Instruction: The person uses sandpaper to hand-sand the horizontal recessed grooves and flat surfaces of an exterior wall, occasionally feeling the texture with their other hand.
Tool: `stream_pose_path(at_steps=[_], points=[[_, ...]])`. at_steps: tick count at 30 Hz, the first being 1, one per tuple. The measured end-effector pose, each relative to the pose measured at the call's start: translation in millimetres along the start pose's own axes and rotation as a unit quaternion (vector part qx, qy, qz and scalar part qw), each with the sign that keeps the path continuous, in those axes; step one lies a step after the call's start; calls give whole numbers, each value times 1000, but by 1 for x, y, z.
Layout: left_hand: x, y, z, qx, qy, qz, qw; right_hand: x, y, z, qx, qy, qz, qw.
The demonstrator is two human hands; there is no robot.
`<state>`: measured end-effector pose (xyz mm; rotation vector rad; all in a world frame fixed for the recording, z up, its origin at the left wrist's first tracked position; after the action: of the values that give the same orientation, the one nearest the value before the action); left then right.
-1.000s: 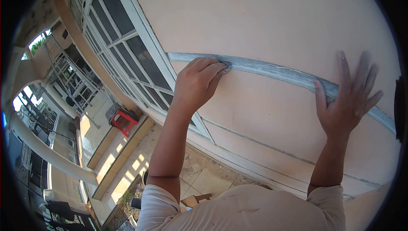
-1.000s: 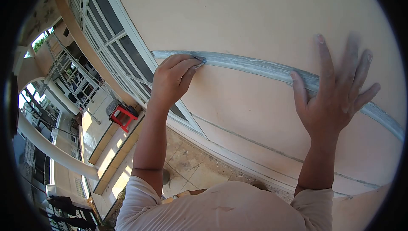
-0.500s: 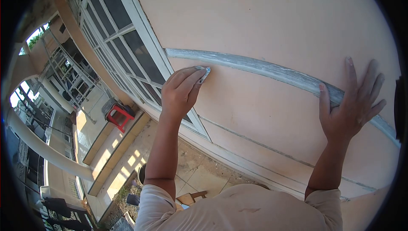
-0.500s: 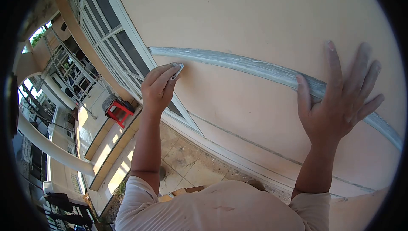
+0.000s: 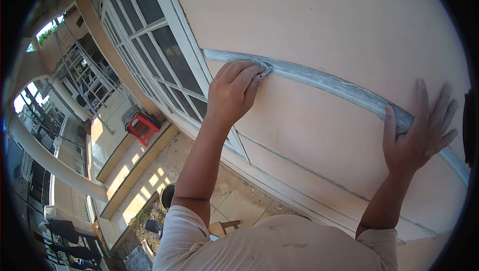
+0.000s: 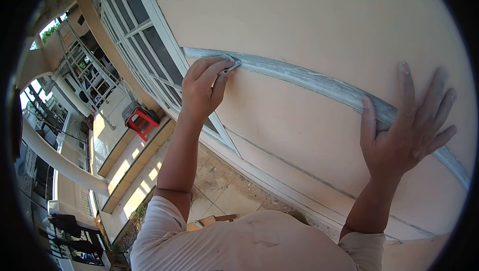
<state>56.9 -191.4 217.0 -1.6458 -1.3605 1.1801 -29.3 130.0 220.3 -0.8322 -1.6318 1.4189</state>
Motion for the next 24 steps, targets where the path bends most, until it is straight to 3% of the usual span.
stream_pose_path(at_steps=[4, 9, 12, 16, 20, 24], points=[[37, -4, 11, 51, 46, 44, 997, -3, -1, 0, 9, -2, 3, 1000], [-5, 13, 6, 51, 30, 24, 998, 1, 1, 0, -4, 23, -6, 1000], [-41, 26, 5, 66, -56, -101, 991, -1, -1, 0, 3, 21, -6, 1000], [24, 12, 16, 99, 13, -6, 995, 0, -2, 1, 15, 23, -16, 1000], [-7, 24, 18, 103, -53, -70, 991, 5, -1, 0, -3, 60, -22, 998], [18, 22, 24, 134, -24, -40, 990, 4, 0, 2, 11, 49, -28, 998]])
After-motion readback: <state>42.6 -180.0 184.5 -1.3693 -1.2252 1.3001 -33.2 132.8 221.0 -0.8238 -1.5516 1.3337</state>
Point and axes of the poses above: each hand's wrist, its own y-axis away from the middle knuckle, its own z-axis out of the palm, x = y × z, the point moved 4 cm from there along -y, towards the middle knuckle, and after that the axes turned 7 degrees about -y, right-handed, at the moved point
